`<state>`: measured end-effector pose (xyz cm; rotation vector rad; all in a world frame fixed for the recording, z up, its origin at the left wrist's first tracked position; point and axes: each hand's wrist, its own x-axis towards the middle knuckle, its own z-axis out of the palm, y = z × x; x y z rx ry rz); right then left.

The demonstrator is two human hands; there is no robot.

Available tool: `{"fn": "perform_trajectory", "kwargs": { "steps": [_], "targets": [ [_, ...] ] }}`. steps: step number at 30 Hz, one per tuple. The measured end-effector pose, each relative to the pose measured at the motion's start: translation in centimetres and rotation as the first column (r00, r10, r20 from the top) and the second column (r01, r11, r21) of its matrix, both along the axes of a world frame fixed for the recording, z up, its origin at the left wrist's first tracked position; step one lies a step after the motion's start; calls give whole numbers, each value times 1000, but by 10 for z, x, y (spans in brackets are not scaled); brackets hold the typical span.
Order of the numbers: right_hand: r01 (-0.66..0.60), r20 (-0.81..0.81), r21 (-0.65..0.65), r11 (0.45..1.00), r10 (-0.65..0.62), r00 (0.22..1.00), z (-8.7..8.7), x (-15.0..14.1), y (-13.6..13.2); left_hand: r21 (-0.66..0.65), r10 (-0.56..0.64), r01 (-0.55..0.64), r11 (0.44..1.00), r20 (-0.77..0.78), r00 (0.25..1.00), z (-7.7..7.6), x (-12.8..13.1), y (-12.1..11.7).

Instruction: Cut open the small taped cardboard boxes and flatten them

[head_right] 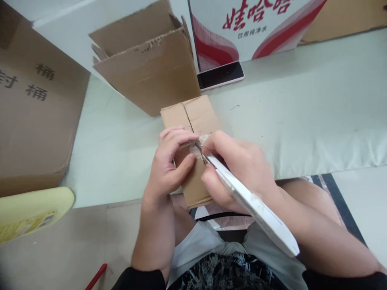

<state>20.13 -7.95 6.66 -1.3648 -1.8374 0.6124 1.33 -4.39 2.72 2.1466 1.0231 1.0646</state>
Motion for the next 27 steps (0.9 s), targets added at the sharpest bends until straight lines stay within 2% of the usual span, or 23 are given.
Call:
{"fn": "perform_trajectory", "kwargs": {
  "steps": [10, 27],
  "targets": [
    [-85, 28, 21, 996, 84, 996, 5, 1, 5, 1, 12, -12, 1000, -9, 1000, 0, 1, 0],
    [-45, -20, 4, 999, 45, 999, 3, 0, 3, 14, 4, -4, 1000, 24, 1000, 0, 2, 1]
  ]
}}
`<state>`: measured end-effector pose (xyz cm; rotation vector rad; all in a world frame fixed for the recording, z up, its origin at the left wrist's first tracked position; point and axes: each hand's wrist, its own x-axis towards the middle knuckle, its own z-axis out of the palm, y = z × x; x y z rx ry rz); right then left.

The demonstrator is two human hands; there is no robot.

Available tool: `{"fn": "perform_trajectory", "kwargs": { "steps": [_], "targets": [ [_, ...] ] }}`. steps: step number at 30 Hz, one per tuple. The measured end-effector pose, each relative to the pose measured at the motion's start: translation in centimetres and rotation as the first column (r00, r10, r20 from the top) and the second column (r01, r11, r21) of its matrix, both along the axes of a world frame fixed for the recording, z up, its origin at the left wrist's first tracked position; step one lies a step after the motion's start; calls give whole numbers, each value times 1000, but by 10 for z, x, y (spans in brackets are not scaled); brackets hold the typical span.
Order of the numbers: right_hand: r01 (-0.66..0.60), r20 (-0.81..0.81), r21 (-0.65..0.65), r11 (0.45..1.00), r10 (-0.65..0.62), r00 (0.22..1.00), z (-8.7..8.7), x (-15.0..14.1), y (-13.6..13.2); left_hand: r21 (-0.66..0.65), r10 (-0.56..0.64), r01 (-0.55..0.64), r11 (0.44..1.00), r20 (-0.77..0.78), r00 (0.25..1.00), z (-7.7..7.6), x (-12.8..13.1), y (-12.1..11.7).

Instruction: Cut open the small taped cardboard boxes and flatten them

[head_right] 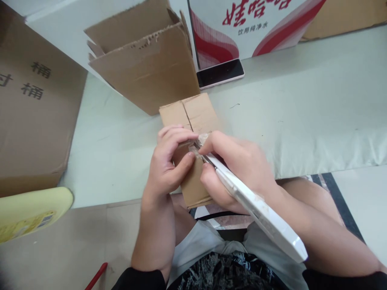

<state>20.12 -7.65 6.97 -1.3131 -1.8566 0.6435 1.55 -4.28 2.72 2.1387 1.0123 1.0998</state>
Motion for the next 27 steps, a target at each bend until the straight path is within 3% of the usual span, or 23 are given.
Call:
{"fn": "perform_trajectory", "kwargs": {
  "steps": [14, 27],
  "targets": [
    [-16, -163, 22, 1000, 19, 986, -14, 9, -6, 15, 48, -48, 999, -16, 999, -2, 1, -1],
    [-42, -99, 2, 999, 42, 994, 1, 3, -3, 31, 55, -53, 998, -48, 997, -2, 3, 3]
  ]
}}
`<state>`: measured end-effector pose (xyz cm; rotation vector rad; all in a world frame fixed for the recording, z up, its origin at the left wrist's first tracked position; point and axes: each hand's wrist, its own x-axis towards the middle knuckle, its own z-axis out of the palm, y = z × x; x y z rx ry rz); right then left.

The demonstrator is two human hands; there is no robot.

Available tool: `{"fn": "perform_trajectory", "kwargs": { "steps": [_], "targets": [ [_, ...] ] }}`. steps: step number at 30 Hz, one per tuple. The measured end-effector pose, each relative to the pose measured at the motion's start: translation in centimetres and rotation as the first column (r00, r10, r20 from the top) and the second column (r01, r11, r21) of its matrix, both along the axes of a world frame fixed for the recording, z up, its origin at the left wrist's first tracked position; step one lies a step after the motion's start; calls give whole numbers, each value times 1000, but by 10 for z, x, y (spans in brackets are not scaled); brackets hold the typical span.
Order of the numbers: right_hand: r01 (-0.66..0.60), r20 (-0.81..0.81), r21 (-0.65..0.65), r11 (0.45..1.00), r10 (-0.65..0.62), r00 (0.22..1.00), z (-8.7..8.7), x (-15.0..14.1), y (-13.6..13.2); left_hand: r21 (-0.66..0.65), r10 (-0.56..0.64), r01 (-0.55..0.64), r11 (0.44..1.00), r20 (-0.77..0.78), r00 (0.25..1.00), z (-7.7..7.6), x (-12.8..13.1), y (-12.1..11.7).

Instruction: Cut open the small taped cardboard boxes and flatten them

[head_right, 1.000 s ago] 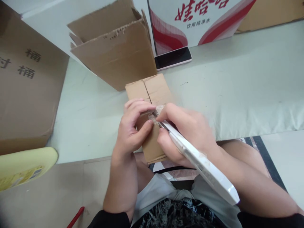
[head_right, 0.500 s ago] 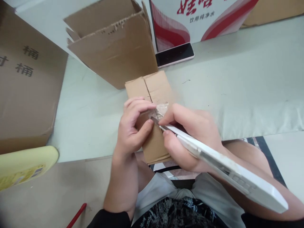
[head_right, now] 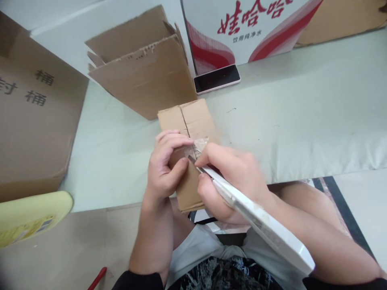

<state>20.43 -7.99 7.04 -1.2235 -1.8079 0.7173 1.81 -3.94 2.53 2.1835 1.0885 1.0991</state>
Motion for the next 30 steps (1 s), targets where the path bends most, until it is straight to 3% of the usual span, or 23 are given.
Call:
{"fn": "perform_trajectory", "kwargs": {
  "steps": [17, 30],
  "targets": [
    [-4, -13, 70, 998, 5, 1000, -12, -1, -4, -17, -26, 27, 999, 62, 998, 0, -1, -1],
    [-62, 135, 206, 977, 34, 990, -5, -2, -6, -34, -36, 39, 999, 64, 997, 0, -1, 0]
  ]
}}
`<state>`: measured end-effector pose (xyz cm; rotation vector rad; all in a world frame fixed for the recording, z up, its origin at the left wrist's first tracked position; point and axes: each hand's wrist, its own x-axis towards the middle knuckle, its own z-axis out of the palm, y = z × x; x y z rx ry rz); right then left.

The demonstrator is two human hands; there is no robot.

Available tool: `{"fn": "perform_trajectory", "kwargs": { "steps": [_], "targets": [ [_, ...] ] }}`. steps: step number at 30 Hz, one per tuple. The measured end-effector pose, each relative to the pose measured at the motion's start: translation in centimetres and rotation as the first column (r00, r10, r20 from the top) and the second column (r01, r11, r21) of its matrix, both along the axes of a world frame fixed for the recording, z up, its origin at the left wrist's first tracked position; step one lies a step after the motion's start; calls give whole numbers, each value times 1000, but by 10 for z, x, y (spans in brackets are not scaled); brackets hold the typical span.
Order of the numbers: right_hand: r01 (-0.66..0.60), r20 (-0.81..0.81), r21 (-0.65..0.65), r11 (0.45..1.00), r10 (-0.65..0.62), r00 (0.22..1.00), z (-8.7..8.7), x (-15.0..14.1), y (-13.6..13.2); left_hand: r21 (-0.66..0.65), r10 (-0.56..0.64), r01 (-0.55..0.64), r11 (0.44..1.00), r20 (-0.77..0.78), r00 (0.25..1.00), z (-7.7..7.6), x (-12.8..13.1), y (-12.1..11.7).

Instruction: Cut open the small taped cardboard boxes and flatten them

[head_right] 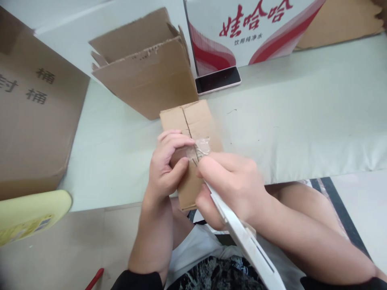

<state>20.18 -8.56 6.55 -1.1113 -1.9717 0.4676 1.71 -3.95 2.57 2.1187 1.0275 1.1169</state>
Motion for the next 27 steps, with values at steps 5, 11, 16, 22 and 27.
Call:
{"fn": "perform_trajectory", "kwargs": {
  "steps": [5, 11, 16, 22, 27],
  "targets": [
    [-19, 45, 22, 1000, 18, 999, 3, -1, 3, -4, 19, -19, 1000, -36, 999, 0, 0, 0],
    [34, -66, -56, 998, -38, 997, -4, -1, -2, -2, 20, -20, 1000, -46, 999, 0, 0, 0],
    [72, -89, -89, 993, -80, 993, -4, -3, -1, 1, 21, -21, 1000, -31, 999, -1, 0, 0],
    [107, -65, -100, 989, -114, 991, -3, -4, 1, -2, 4, -4, 1000, 11, 1000, -1, 0, 0],
    [47, -3, -103, 994, -48, 999, 4, 0, 6, 2, 13, -13, 1000, -5, 1000, -1, 0, 1]
  ]
}}
